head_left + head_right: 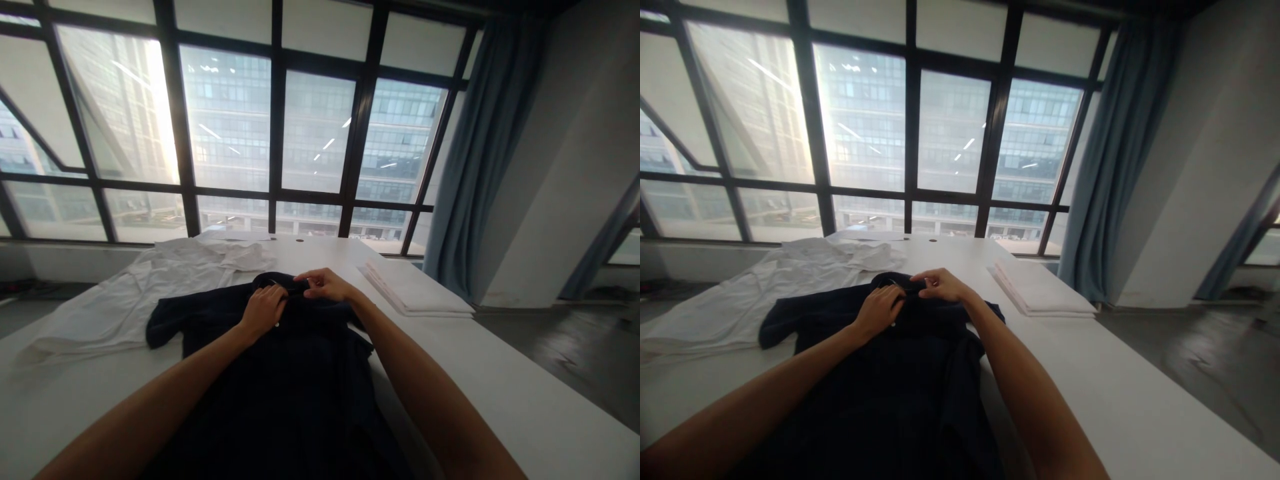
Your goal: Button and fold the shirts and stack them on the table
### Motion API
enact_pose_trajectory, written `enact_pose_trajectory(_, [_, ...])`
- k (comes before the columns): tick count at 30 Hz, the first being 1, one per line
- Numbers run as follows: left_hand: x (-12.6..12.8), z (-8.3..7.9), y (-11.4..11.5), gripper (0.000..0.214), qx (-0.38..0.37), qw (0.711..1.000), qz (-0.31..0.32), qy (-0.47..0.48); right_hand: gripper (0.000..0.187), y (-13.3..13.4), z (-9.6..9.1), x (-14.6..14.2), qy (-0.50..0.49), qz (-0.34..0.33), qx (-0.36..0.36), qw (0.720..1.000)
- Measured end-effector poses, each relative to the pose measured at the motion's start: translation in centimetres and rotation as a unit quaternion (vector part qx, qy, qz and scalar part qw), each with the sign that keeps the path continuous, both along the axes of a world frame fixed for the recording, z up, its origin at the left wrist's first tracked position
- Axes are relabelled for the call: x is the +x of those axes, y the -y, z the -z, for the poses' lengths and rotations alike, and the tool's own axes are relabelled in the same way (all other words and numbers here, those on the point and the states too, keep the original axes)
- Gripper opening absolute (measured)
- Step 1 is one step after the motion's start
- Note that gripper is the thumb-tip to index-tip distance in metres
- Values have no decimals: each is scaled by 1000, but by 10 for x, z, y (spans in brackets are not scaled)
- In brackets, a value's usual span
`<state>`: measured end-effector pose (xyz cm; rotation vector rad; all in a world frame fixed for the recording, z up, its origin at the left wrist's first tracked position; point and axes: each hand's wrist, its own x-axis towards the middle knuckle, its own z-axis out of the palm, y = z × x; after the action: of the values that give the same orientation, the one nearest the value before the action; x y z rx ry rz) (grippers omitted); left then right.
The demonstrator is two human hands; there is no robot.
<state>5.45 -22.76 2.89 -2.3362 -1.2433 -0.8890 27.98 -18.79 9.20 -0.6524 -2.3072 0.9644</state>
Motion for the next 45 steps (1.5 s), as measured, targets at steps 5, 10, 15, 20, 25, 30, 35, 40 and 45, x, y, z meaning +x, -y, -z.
enact_pose_trajectory(5, [3, 2, 3, 12, -35, 999, 10, 14, 49, 1, 2, -4, 101, 61, 49, 992])
enact_pose_trajectory(10, [-1, -1, 3, 35, -30, 999, 27, 0, 21, 11, 3, -14, 258, 209, 218, 918])
enact_pose_trajectory(15, [-20, -19, -2, 43, 28, 998, 48, -29, 28, 17, -7, -10, 265, 220, 283, 895])
enact_pose_trajectory(20, [-45, -24, -16, 34, 13, 993, 61, -104, 18, 19, -11, -6, 256, 215, 337, 880])
enact_pose_trajectory(25, [-56, -28, -34, 20, 17, 989, 23, -146, 22, 18, -5, -13, 289, 293, 350, 842])
enact_pose_trajectory(30, [-49, -62, -66, 18, 43, 984, -10, -171, 19, -16, -4, -20, 254, 354, 322, 840])
enact_pose_trajectory(35, [-38, -95, -120, 17, 38, 977, -28, -209, 44, -76, -19, -25, 183, 382, 259, 868])
enact_pose_trajectory(40, [-27, -79, -157, 27, 49, 981, -76, -173, 55, -114, -6, -42, 196, 485, 220, 823])
enact_pose_trajectory(45, [-49, -31, -142, 42, -81, 981, -129, -118, 46, -93, 29, -20, 346, 443, 149, 814])
